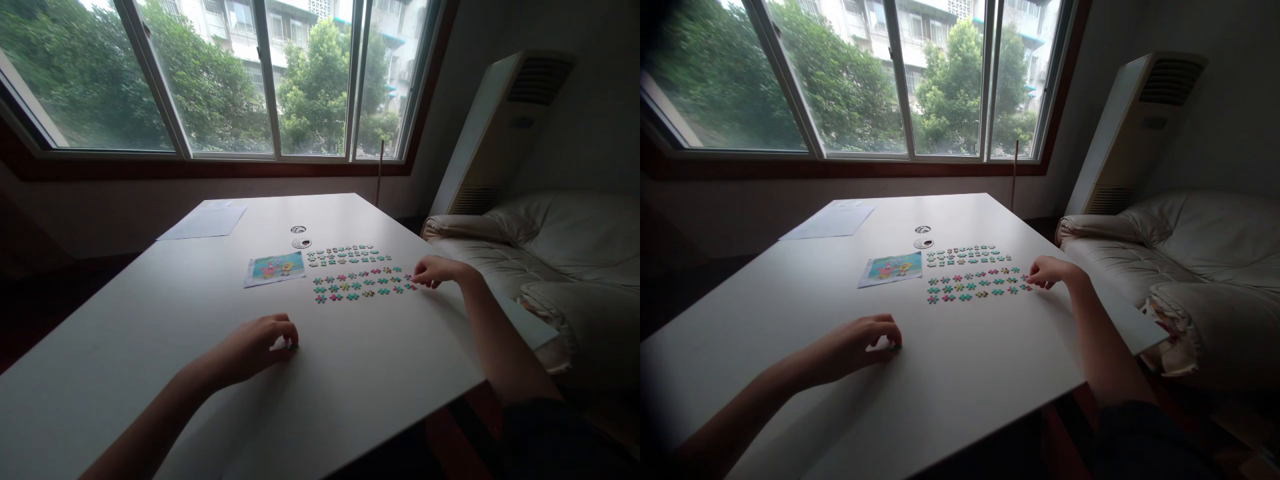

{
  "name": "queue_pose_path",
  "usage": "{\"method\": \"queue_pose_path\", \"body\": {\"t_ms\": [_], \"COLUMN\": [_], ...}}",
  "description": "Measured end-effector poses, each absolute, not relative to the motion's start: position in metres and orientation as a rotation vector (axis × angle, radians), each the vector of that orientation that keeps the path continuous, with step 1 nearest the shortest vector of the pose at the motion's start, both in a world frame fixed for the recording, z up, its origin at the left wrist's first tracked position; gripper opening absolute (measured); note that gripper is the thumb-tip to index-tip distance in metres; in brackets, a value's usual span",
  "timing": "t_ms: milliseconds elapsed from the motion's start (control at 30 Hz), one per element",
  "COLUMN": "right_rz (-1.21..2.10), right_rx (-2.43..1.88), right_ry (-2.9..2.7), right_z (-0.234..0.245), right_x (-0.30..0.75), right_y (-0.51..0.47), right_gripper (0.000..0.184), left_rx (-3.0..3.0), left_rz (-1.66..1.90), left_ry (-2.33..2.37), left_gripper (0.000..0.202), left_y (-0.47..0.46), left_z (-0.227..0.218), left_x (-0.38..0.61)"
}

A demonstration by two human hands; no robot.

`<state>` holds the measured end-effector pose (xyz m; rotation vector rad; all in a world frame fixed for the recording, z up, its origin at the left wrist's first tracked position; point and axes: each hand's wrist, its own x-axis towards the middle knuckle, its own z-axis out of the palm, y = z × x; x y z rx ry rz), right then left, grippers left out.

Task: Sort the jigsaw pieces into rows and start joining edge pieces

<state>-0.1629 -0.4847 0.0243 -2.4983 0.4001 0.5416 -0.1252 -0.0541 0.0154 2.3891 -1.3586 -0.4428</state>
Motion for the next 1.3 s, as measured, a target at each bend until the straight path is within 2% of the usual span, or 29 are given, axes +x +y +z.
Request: {"method": "queue_pose_path", "body": {"t_ms": [200, 300, 533, 700, 1300], "right_rz": [0.104, -0.040, -0.276, -0.450, -0.575], "right_rx": [-2.698, -2.644, -2.442, -2.367, -2.333], "right_ry": [-0.099, -0.376, -0.766, -0.794, -0.798], "right_z": [0.027, 0.022, 0.000, -0.011, -0.019], "right_x": [-0.152, -0.152, -0.169, -0.179, -0.179], "right_y": [-0.432, -0.391, -0.311, -0.286, -0.282], "right_gripper": [0.033, 0.029, 0.016, 0.018, 0.013], "left_rx": [2.324, 2.262, 1.896, 1.739, 1.744], "left_rz": [-0.486, -0.481, -0.584, -0.670, -0.606], "left_ry": [-1.357, -1.320, -0.788, -0.575, -0.569], "left_gripper": [0.012, 0.015, 0.026, 0.033, 0.032], "left_y": [-0.056, -0.059, -0.071, -0.078, -0.084], "left_z": [0.015, 0.011, 0.005, 0.006, 0.008], "left_x": [-0.127, -0.126, -0.122, -0.125, -0.130]}}
